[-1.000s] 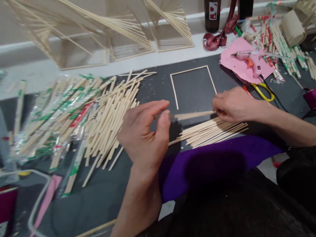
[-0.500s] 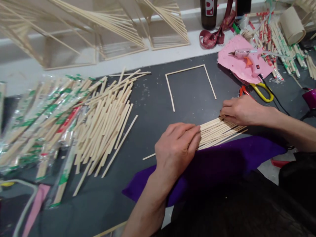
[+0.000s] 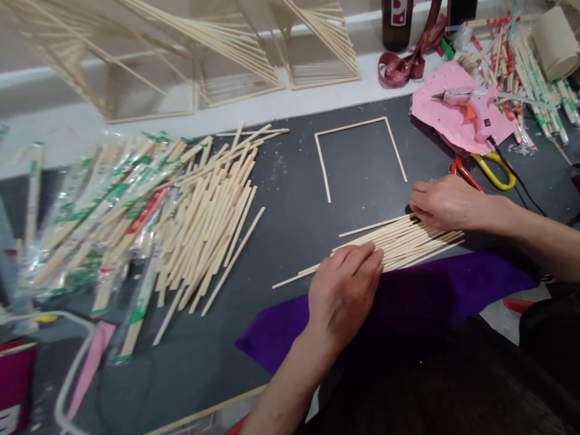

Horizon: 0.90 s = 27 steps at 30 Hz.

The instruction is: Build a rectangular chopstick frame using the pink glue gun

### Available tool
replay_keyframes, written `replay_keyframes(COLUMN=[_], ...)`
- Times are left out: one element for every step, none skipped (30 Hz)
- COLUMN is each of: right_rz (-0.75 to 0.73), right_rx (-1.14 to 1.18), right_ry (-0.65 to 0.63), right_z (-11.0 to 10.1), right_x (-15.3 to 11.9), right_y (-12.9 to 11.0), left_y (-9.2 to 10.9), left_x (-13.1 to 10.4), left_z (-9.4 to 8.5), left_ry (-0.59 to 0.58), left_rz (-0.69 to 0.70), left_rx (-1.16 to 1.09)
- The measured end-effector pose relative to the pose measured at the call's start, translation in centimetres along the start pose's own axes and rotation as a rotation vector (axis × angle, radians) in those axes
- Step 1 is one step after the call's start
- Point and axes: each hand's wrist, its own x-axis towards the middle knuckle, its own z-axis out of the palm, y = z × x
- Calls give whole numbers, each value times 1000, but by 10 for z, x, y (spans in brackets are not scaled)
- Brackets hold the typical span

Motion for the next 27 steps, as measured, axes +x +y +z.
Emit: replay_keyframes(right_rz=[-1, -5, -8, -9, -5, 5, 19, 34, 50, 63, 76, 89, 105, 122, 139, 156, 172, 182, 187, 190, 190, 187, 184, 181, 177, 174, 170], right_rx=[-3, -7, -14, -20, -25, -27, -25, -16, 1, 28, 69, 121, 185, 259, 343, 435, 531, 626, 716, 795, 860, 911, 948, 976, 997, 1012, 1024], right_ry=[-3, -9, -19, -29, -40, -47, -53, -57, -58, -55, -49, -36, -18, 1, 19, 36, 53, 63, 65, 61, 50, 32, 9, -11, -29, -42, -50], right_z=[0, 0, 0, 0, 0, -1, -2, -2, -2, -2, -2, -1, -1, -1, -2, -3, -4, -6, -9, -11, -13, -15, -17, -17, -18, -18, -18], right_x=[0, 0, 0, 0, 1, 1, 2, 2, 2, 2, 2, 2, 1, 0, -1, -2, -2, -2, -2, -1, 0, 2, 5, 7, 10, 13, 15], right_y=[0, 0, -1, -2, -3, -4, -4, -4, -4, -3, -1, 1, 4, 6, 8, 8, 8, 6, 3, -1, -6, -11, -16, -21, -25, -29, -31], left_y=[1, 1, 0, -2, -4, -6, -9, -11, -14, -16, -17, -18, -18, -18, -18, -17, -16, -15, -15, -15, -16, -17, -18, -19, -21, -23, -24], left_x=[-1, -2, -3, -5, -6, -8, -9, -10, -10, -11, -11, -11, -11, -11, -11, -10, -8, -5, -1, 4, 10, 16, 23, 29, 36, 41, 45], left_z=[-1, -2, -3, -3, -3, -3, -3, -2, -1, 0, 0, 1, 2, 1, 1, -1, -3, -6, -8, -11, -13, -15, -16, -15, -14, -13, -11], left_ry=[-2, 4, 19, 43, 72, 105, 136, 161, 174, 173, 157, 130, 97, 63, 37, 26, 30, 43, 56, 64, 67, 66, 72, 94, 131, 169, 198], left_rz=[-4, -10, -19, -32, -46, -59, -73, -88, -102, -115, -128, -141, -154, -168, -187, -218, -265, -336, -431, -546, -670, -788, -885, -952, -993, -1017, -1031], left_rx=[-11, -24, -36, -45, -51, -52, -47, -33, -13, 11, 32, 48, 51, 36, 2, -53, -131, -238, -377, -545, -729, -917, -1088, -1224, -1321, -1388, -1430])
